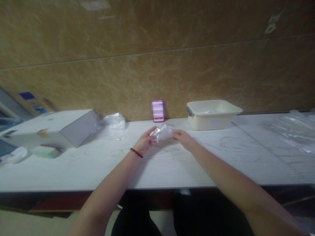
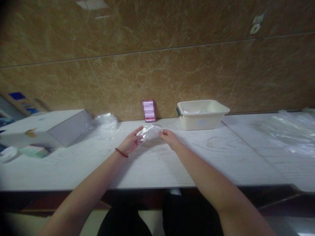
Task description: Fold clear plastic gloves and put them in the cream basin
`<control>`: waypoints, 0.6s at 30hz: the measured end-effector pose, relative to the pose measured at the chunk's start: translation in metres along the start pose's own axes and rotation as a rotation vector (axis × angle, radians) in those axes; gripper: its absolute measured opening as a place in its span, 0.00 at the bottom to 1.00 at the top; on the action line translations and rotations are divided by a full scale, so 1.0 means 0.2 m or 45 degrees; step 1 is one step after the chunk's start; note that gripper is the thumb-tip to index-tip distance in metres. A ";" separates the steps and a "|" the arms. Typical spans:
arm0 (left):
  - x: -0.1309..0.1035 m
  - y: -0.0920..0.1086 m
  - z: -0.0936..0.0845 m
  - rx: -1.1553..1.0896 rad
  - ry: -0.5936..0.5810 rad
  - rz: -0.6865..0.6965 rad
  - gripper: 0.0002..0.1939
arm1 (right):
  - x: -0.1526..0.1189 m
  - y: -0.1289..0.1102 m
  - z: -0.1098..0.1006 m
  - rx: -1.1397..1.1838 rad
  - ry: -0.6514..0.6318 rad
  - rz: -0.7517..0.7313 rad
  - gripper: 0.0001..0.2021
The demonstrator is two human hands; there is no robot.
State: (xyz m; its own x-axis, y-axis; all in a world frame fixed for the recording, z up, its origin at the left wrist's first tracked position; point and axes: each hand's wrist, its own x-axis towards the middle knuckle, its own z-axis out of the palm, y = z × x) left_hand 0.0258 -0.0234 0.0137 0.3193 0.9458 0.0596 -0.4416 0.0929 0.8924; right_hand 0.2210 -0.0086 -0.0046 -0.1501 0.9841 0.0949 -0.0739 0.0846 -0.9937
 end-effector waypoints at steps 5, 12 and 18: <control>-0.01 0.02 0.01 -0.005 -0.073 -0.012 0.26 | -0.02 -0.04 0.01 0.312 -0.123 0.100 0.10; 0.02 -0.03 -0.04 -0.021 0.010 -0.302 0.22 | -0.03 -0.01 -0.01 0.164 -0.099 0.317 0.05; 0.02 -0.07 -0.03 0.071 0.073 -0.430 0.23 | 0.00 -0.04 -0.09 -0.851 0.207 0.202 0.05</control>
State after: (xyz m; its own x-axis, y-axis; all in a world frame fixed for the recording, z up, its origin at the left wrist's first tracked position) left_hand 0.0282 -0.0185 -0.0012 0.3916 0.8804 -0.2673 -0.2722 0.3884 0.8804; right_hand 0.2404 -0.0070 0.0028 0.0442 0.9989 -0.0124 0.5662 -0.0352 -0.8235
